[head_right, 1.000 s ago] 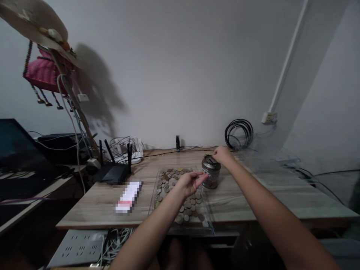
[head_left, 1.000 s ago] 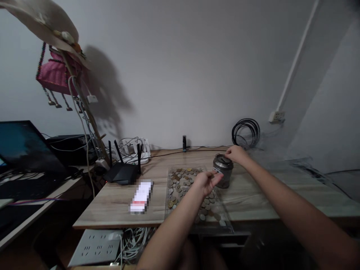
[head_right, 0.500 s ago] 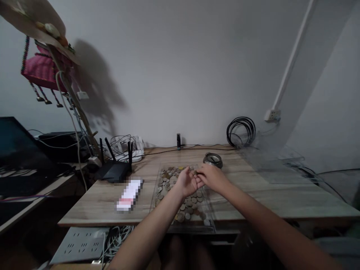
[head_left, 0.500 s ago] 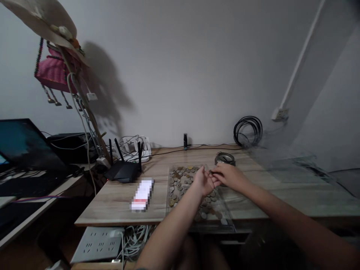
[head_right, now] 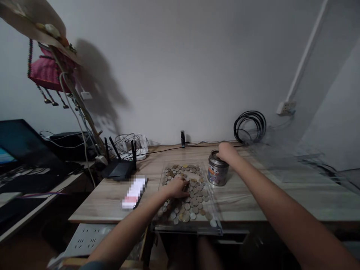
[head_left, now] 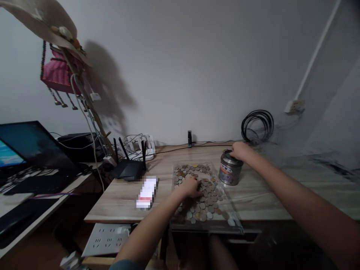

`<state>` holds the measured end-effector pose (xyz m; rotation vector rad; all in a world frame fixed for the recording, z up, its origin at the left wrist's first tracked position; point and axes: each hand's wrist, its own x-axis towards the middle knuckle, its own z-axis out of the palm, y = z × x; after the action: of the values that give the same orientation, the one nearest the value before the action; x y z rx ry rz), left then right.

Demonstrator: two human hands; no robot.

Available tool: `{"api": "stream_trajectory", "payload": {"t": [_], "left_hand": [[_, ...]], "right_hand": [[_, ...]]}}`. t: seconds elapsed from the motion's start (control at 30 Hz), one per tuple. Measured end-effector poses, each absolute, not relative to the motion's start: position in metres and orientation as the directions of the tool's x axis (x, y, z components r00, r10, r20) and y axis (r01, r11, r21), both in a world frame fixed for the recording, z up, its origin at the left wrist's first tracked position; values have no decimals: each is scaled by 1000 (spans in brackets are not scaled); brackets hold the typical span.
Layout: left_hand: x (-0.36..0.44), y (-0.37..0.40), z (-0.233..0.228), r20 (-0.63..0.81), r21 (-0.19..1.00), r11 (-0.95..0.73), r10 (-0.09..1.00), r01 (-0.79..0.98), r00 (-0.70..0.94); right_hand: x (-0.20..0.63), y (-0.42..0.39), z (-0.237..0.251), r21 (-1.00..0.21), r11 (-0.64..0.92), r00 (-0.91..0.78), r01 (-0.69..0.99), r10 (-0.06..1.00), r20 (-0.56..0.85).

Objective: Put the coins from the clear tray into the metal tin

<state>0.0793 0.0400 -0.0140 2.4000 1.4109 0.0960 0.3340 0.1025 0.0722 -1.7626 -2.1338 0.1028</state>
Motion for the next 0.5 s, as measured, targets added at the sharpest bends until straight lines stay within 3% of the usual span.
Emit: {"api": "stream_trajectory", "payload": {"t": [0.1, 0.2, 0.37, 0.5], "left_hand": [[89, 41, -17, -50, 265, -486, 856, 833, 515], [97, 45, -12, -134, 217, -481, 848, 850, 514], [95, 39, -5, -273, 206, -510, 790, 835, 549], [85, 22, -3, -281, 235, -498, 787, 835, 549]], "right_hand": [[324, 95, 64, -284, 243, -199, 928, 964, 175], [302, 75, 42, -278, 294, -279, 914, 956, 93], [257, 39, -8, -275, 568, -616, 776, 776, -138], [244, 26, -22, -304, 561, -628, 770, 751, -206]]}}
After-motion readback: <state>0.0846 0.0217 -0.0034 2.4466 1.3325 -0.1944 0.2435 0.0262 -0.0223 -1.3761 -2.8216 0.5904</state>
